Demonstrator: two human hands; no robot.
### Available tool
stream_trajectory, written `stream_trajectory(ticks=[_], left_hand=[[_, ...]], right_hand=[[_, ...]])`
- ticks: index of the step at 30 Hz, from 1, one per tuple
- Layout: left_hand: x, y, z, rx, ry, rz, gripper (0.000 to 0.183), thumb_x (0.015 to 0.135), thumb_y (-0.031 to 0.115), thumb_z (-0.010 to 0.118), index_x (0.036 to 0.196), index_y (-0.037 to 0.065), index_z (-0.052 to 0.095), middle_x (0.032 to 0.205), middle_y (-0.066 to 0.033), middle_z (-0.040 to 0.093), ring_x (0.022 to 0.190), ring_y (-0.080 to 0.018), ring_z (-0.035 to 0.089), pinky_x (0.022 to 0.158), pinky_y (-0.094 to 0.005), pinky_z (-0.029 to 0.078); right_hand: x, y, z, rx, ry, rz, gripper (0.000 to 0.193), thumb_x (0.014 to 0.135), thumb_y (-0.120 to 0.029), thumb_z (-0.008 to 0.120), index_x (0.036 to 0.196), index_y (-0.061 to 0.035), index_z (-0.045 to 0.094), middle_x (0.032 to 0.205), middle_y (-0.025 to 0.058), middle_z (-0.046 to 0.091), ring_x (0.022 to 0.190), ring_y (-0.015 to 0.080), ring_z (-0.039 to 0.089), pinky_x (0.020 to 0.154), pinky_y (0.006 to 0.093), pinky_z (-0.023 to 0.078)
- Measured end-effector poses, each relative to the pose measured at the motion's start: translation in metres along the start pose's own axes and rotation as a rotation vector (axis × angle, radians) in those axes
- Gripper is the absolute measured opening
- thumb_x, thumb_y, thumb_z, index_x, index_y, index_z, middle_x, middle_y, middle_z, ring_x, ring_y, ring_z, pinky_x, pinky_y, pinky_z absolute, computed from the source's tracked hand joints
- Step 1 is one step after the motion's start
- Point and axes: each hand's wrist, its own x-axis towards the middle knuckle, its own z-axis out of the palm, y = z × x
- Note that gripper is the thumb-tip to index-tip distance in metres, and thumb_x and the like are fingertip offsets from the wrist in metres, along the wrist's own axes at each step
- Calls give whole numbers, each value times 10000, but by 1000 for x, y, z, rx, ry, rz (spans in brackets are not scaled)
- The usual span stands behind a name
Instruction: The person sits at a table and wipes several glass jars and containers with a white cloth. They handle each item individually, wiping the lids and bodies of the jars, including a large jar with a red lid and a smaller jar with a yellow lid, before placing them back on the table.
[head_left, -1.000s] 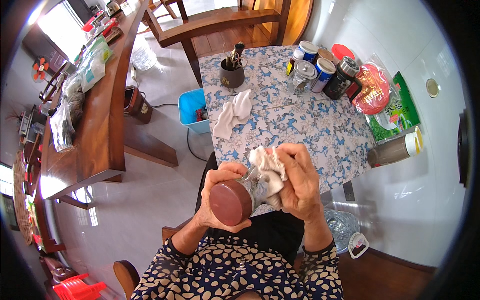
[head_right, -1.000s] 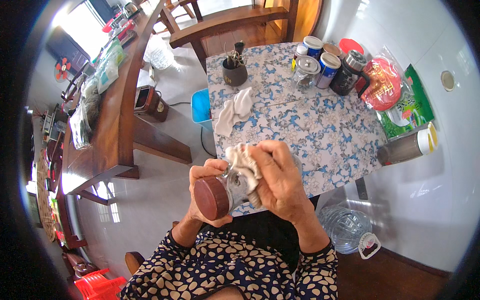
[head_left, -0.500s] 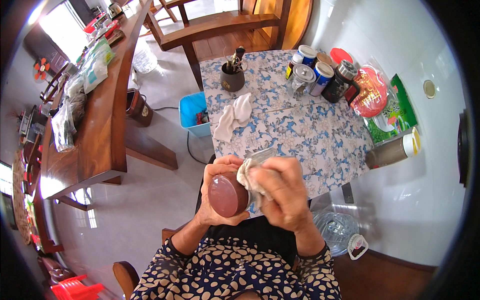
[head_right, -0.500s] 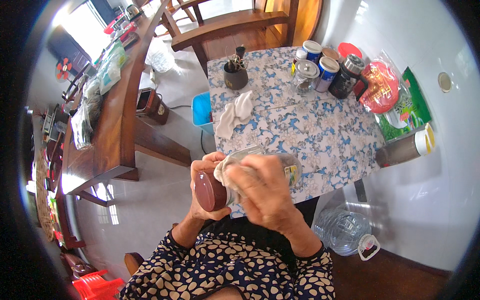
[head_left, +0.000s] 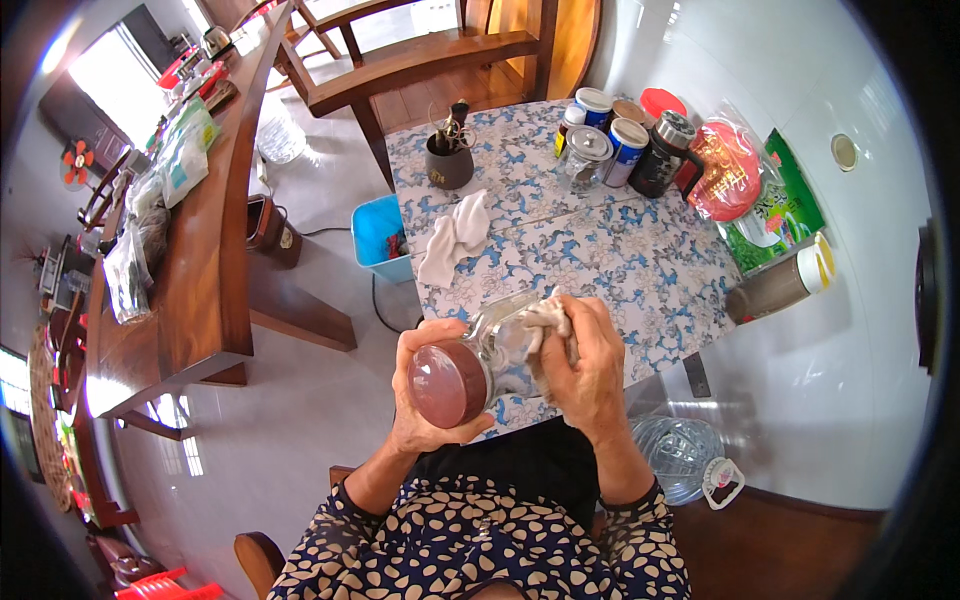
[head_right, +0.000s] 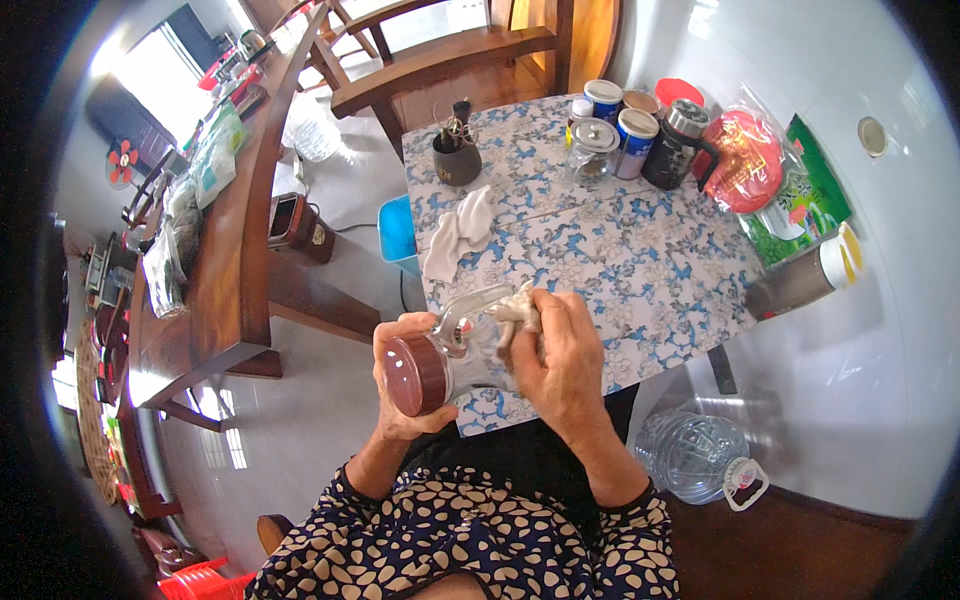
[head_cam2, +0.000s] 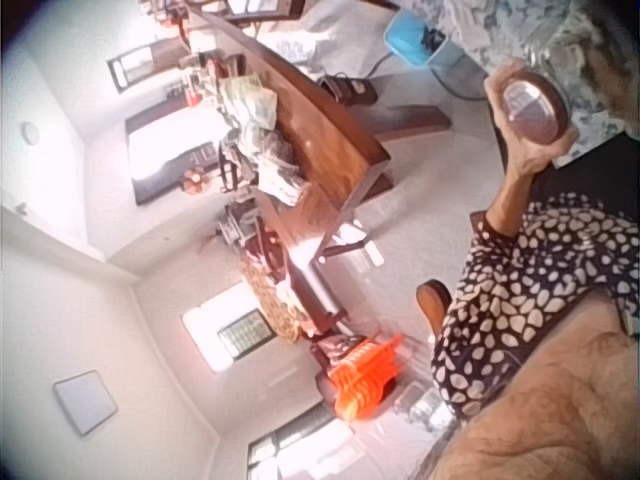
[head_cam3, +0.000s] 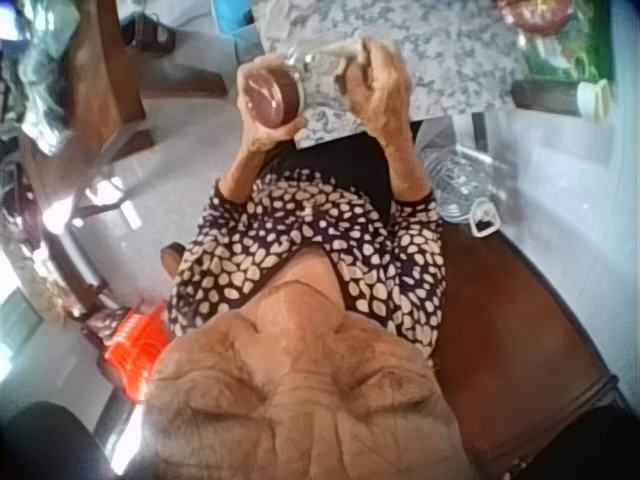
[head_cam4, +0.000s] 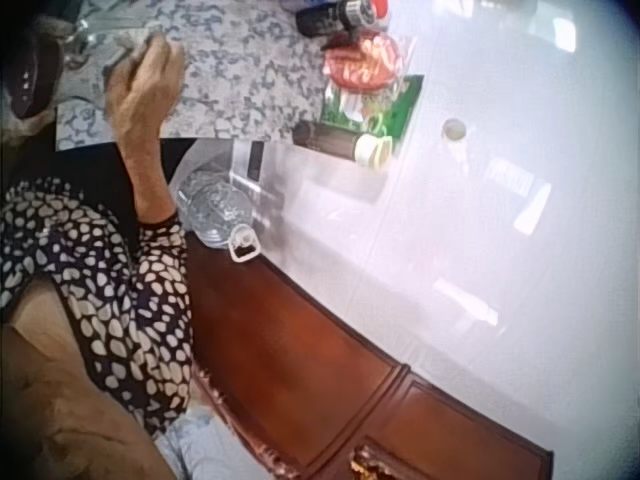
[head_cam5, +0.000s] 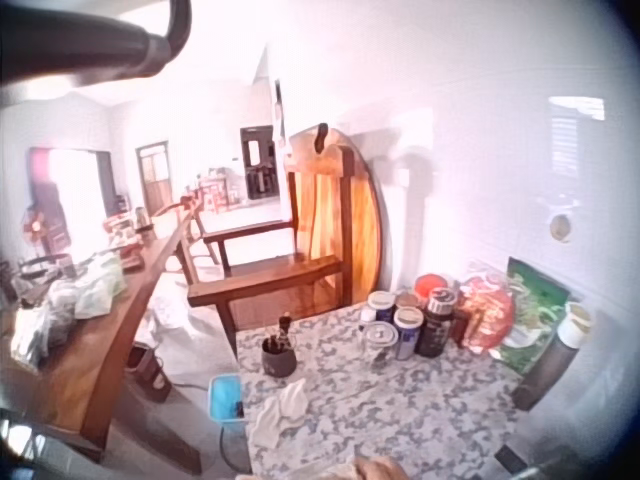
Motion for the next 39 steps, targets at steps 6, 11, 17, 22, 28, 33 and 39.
stream_trajectory(ticks=[6, 11, 17, 22, 28, 33, 39], left_hand=[[-5, 11, -1, 39, -31, -37, 860, 515, 153, 861, 1221, 38, 384, 1189, -124, 493, 1095, -196, 496, 964, -343, 393], [-8, 12, 10, -6, 87, -47, 819, 537, 91, 830, 1202, 56, 354, 1221, -136, 495, 1073, -184, 512, 947, -335, 413], [-18, -6, 16, -64, 102, -201, 757, 561, 80, 808, 1179, 53, 371, 1204, -115, 504, 1092, -171, 488, 949, -335, 405], [-9, -3, 18, 78, 27, -193, 762, 590, 119, 787, 1230, 59, 378, 1165, -96, 506, 1083, -164, 474, 952, -332, 391], [-9, 0, 13, 125, -83, -343, 736, 596, 127, 759, 1232, 69, 393, 1085, -81, 504, 1013, -177, 496, 892, -306, 416], [-14, 12, 12, 99, -47, -496, 686, 594, 173, 763, 1182, 57, 431, 1029, -83, 533, 955, -169, 524, 845, -303, 444], [-11, 14, 14, 79, -4, -587, 650, 597, 223, 789, 1128, 50, 456, 938, -75, 571, 847, -168, 567, 767, -300, 477]], right_hand=[[-9, -11, 2, 153, 9, -186, 332, 690, 70, 653, 1005, 32, 557, 947, 138, 576, 856, 292, 577, 722, 349, 469], [-7, -8, -2, 14, -46, -84, 336, 691, 21, 693, 994, 3, 549, 922, 133, 574, 856, 295, 581, 698, 355, 465], [-5, 5, -4, -149, -31, 83, 389, 684, -31, 718, 1010, -26, 506, 907, 124, 583, 847, 298, 600, 718, 376, 470], [1, 19, -15, -172, -7, 158, 320, 725, -47, 695, 993, -22, 524, 913, 134, 592, 835, 295, 603, 701, 371, 473], [-5, 47, -14, -220, 125, 174, 272, 779, -71, 629, 1028, 11, 556, 907, 156, 588, 839, 297, 600, 706, 379, 474], [-20, 39, -10, -78, 99, -49, 321, 713, 32, 642, 1015, 25, 533, 937, 153, 564, 839, 302, 579, 746, 378, 468], [-26, 36, -22, 54, 15, -36, 338, 722, 48, 645, 1037, 34, 523, 964, 155, 562, 850, 292, 581, 760, 360, 475]])
